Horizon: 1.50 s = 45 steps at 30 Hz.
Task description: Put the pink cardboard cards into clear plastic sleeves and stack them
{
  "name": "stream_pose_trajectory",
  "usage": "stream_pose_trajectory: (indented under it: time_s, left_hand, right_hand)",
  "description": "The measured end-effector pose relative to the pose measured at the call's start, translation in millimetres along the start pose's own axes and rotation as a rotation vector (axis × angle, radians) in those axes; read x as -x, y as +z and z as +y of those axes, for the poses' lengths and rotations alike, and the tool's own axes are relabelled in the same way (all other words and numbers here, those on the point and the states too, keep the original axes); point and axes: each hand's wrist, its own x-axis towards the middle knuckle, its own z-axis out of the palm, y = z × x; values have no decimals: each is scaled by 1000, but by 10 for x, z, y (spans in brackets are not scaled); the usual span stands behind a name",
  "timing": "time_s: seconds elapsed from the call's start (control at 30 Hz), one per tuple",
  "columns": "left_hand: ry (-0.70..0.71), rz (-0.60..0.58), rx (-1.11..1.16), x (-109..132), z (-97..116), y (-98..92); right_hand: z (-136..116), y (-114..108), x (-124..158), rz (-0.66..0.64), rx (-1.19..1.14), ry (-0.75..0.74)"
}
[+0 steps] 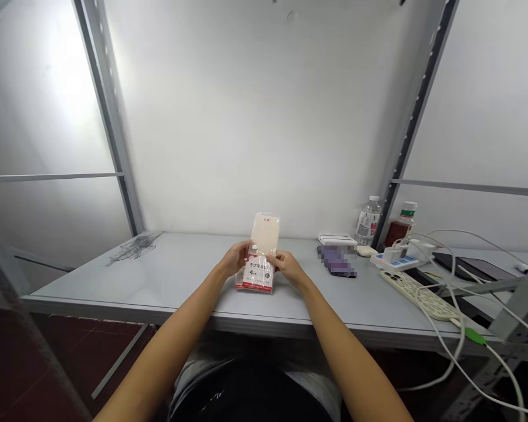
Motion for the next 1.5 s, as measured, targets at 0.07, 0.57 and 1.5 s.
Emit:
stream_pose_trajectory:
  time_s: [0.07, 0.57, 1.5]
  left_hand:
    - [-4, -14, -23, 3, 2, -1]
    - [93, 74, -224, -19, -79, 26]
    - [-71, 615, -975, -3, -73, -273]
  right_hand:
    - [5, -3, -6, 20, 3, -2]
    - [-18, 50, -1, -1, -1, -10]
    - [172, 109, -123, 212, 605, 214]
